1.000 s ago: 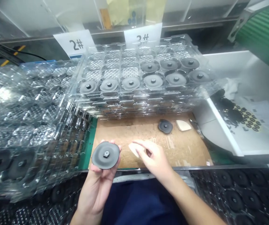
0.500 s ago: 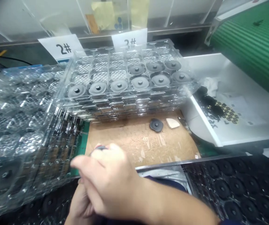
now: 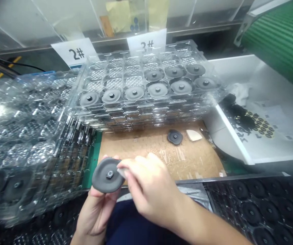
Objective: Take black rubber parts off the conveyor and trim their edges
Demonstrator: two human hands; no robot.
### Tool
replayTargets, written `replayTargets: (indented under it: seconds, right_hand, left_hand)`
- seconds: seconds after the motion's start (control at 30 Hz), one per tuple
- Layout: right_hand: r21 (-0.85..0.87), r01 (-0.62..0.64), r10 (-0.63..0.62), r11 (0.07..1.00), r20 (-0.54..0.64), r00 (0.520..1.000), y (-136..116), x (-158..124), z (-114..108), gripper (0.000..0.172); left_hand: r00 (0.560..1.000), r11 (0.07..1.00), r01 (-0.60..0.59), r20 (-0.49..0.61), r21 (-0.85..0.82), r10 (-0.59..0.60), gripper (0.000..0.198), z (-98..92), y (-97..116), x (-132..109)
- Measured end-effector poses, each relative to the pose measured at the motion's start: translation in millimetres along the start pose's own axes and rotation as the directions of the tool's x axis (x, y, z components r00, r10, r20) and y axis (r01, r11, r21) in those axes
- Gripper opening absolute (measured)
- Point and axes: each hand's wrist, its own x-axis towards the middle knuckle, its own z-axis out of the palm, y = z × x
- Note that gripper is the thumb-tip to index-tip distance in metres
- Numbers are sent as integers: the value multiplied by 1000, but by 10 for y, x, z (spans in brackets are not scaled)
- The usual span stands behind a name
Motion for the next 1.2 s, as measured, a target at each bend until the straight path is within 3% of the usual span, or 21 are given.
replayTargets:
  seconds: [0.07,0.17,0.23,0.33,0.47,0.57,0.73,0.9,1.2]
  right_hand:
    - [-37,16,-18,999,-42,999,-9,-1,5,23]
    - [55,75,-76,996,17,997,20,-4,12,23]
    - [100,-44,44,994,5,999,147,-5,25,21]
    - [39,-259,261,965,-104,960,511,-43,118,20]
    - [-70,-316,311,946,-77,947,1026,-235,419,20]
    - [-181,-358,342,916,-114,933,1216,-452,634,29]
    - [-262,-329,314,908,-96,944,1254,-658,767,32]
    - [-271,-314,296,910,-106,949,1321,-553,827,29]
    - [-54,-353,342,934,-150,928,1390,-321,649,24]
  left_hand:
    - [1000,1000,-5,21,-13,6,52,-22,-30,1]
    - [1000,999,30,4,-12,-30,50,-20,-74,16]
    - [1000,1000,-13,-28,-9,12,51,-6,-82,35]
    - [1000,1000,-4,-19,-30,4,55,7,-61,65]
    - [999,997,45,17,-66,-44,54,-15,-41,98]
    - [999,996,45,31,-76,-43,58,-39,-56,118]
    - [997,996,66,42,-66,-64,57,-52,-92,152]
    - [996,992,90,25,-86,-88,58,-23,-110,169]
    - [995,992,100,30,-77,-98,55,-59,-71,87]
